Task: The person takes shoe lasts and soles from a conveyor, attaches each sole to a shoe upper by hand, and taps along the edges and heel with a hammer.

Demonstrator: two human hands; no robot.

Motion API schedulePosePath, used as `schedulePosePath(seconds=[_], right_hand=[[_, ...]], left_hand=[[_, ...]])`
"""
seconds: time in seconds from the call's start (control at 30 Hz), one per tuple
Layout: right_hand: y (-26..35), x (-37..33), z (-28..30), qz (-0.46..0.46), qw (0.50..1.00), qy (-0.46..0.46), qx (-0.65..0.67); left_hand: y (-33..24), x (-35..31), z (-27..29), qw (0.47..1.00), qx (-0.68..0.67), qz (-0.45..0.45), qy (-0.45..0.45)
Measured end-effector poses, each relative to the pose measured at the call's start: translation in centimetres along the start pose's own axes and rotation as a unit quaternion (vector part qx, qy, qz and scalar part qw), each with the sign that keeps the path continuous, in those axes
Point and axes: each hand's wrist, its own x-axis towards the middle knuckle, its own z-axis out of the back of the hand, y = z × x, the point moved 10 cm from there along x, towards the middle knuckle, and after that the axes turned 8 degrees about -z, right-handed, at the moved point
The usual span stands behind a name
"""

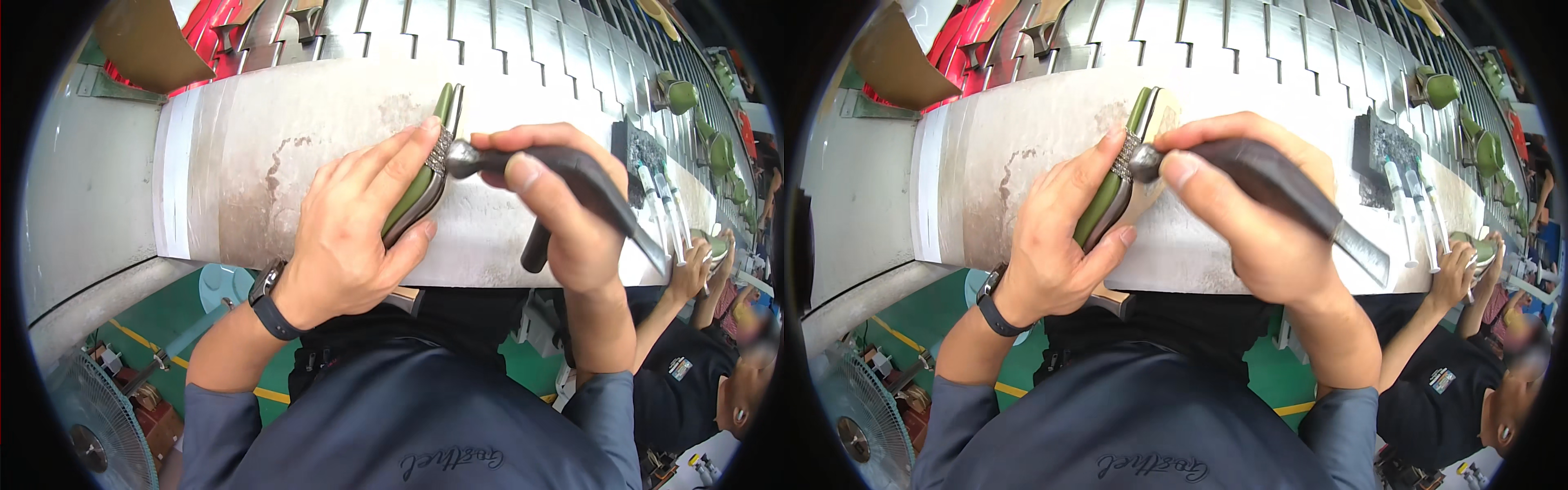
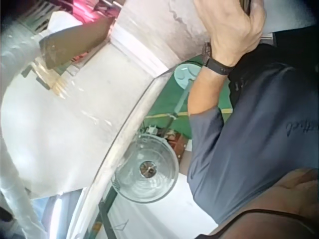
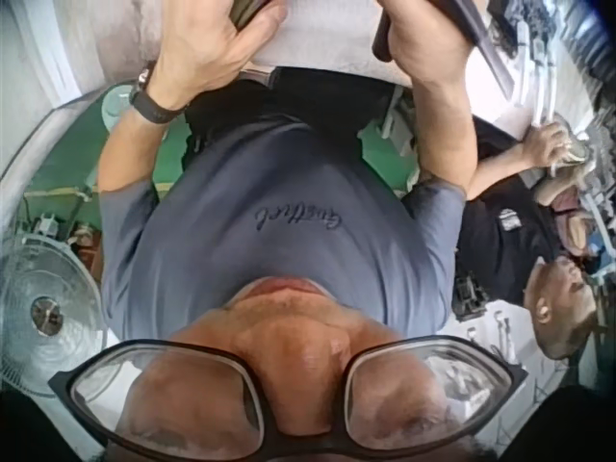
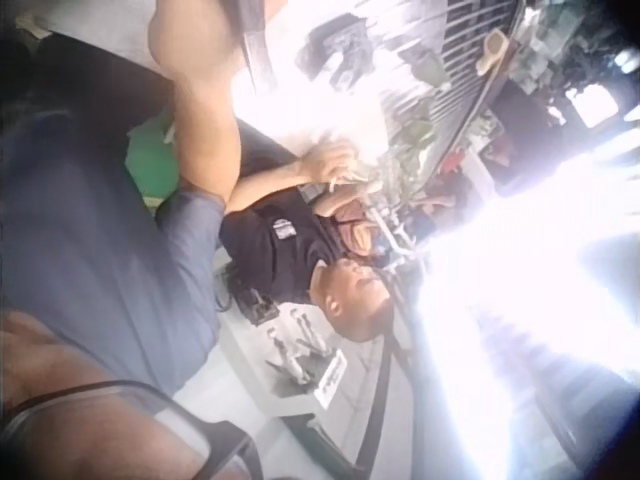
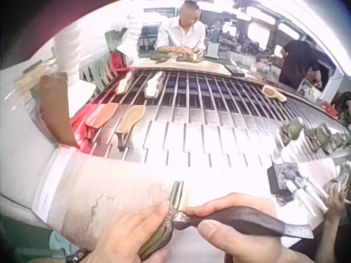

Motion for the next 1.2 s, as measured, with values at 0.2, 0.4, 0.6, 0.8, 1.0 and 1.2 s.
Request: schedulePosePath(seconds=[0.2, 0.4, 0.6, 0.8, 1.0, 1.2], right_hand=[[0.8, 3.3, 0.5, -0.011, 0.996, 0.005, -0.084], [-0.8, 7.5, 2.2, -0.061, 0.998, -0.023, 0.002], [0.3, 3.4, 0.6, -0.002, 0.998, 0.042, -0.05], [1.6, -1.5, -1.4, 0.086, 0.984, 0.03, -0.152], [0.7, -4.7, -2.8, 0.211, 0.961, -0.025, -0.175], [-0.6, -8.7, -6.0, 0.249, 0.936, -0.112, -0.224]], left_hand=[[-0.2, 0.4, 0.2, 1.0, 0.024, -0.001, 0.01], [-0.1, 0.0, 0.1, 1.0, 0.024, 0.0, -0.002], [-0.1, -0.2, 0.3, 1.0, 0.015, 0.001, -0.012], [0.2, -0.4, 0.1, 1.0, 0.013, 0.002, -0.016], [0.0, -0.5, 0.1, 1.0, 0.01, 0.0, -0.018], [-0.4, -0.6, 0.1, 0.999, 0.011, -0.023, -0.034]])
